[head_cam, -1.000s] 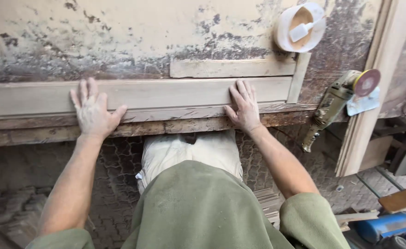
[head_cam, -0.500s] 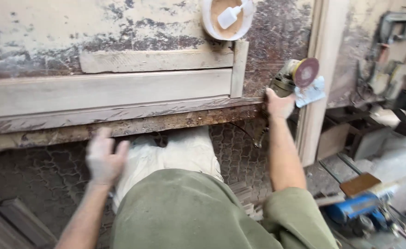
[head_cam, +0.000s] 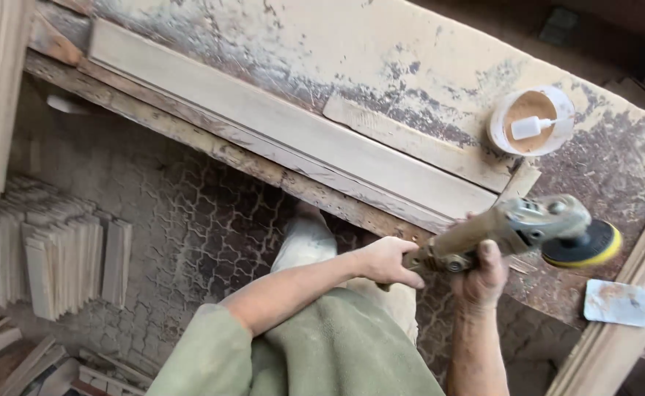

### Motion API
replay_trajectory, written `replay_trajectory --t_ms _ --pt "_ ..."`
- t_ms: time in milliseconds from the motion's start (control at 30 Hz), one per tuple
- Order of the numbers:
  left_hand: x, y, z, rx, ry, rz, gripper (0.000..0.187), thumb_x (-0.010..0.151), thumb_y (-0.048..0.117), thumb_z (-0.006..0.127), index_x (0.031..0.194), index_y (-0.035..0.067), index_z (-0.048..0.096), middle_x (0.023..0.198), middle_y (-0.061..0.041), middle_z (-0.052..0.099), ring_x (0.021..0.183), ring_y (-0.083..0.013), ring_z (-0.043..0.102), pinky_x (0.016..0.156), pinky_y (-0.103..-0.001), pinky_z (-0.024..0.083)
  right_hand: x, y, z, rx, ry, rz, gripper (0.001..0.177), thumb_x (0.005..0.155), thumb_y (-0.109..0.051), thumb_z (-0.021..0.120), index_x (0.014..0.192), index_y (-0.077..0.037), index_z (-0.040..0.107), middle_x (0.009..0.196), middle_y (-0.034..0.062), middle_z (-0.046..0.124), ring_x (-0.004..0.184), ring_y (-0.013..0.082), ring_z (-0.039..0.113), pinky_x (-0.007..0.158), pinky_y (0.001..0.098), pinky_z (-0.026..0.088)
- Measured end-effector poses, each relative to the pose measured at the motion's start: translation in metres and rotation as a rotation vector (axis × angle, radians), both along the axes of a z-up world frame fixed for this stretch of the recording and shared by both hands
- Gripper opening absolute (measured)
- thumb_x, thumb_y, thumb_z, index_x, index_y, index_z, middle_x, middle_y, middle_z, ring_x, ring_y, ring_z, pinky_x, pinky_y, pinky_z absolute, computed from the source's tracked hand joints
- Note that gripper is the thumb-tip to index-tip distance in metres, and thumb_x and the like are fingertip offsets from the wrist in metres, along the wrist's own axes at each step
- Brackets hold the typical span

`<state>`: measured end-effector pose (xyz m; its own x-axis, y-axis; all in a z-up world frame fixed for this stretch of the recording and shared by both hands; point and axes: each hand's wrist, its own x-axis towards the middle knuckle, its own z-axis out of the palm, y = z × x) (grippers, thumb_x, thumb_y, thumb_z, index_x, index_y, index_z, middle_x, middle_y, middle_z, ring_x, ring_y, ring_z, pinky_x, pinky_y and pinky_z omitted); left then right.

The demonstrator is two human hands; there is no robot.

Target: The recorder sands wooden planks with a power sander, applies glue and wood dust to fill imperfections, and performs manual detail sanding.

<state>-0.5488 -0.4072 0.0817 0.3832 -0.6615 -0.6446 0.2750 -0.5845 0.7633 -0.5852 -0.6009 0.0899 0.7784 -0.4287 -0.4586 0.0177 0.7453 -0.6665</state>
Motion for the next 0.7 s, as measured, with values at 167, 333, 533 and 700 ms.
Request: replay_trajectory --t_ms 167,333,533,700 --pt "0.016 0.063 0.022 -0.23 0.283 0.403 0.039 0.063 0.018 0.09 0.096 0.011 0.071 0.077 -0.009 0.073 0.073 -0.0201 0.072 0.061 -0.035 0.059 0.046 0.078 0.024 0.037 -0.057 0.152 0.053 0.084 -0.021 0.072 0.13 0.001 0.061 0.117 0.0221 0.072 0.102 0.0322 0.075 0.091 0.047 0.063" --pt "0.023 0.129 0.023 -0.496 0.601 0.743 0.041 0.065 -0.008 0.088 0.099 -0.003 0.067 0.073 -0.019 0.071 0.062 -0.0254 0.073 0.05 -0.034 0.063 0.078 0.145 0.02 0.014 -0.072 0.336 0.059 0.084 -0.029 0.072 0.127 0.009 0.06 0.104 0.0255 0.073 0.097 0.0295 0.076 0.085 0.0425 0.064" --pt "0.081 0.234 0.029 -0.39 0.62 0.71 0.033 0.064 0.002 0.091 0.088 -0.005 0.069 0.066 -0.017 0.068 0.054 -0.0259 0.072 0.044 -0.033 0.059 0.138 0.257 0.022 -0.054 -0.043 0.424 0.062 0.081 -0.028 0.072 0.127 0.012 0.06 0.104 0.0279 0.071 0.098 0.0302 0.075 0.088 0.0437 0.062" --pt "0.131 0.352 0.034 -0.57 0.518 0.805 0.053 0.071 0.012 0.094 0.111 -0.009 0.067 0.097 -0.028 0.071 0.093 -0.0446 0.071 0.083 -0.05 0.063 0.194 0.381 0.021 0.132 0.003 0.425 0.044 0.084 -0.014 0.07 0.119 0.013 0.064 0.108 0.0303 0.072 0.096 0.0368 0.076 0.085 0.0516 0.062"
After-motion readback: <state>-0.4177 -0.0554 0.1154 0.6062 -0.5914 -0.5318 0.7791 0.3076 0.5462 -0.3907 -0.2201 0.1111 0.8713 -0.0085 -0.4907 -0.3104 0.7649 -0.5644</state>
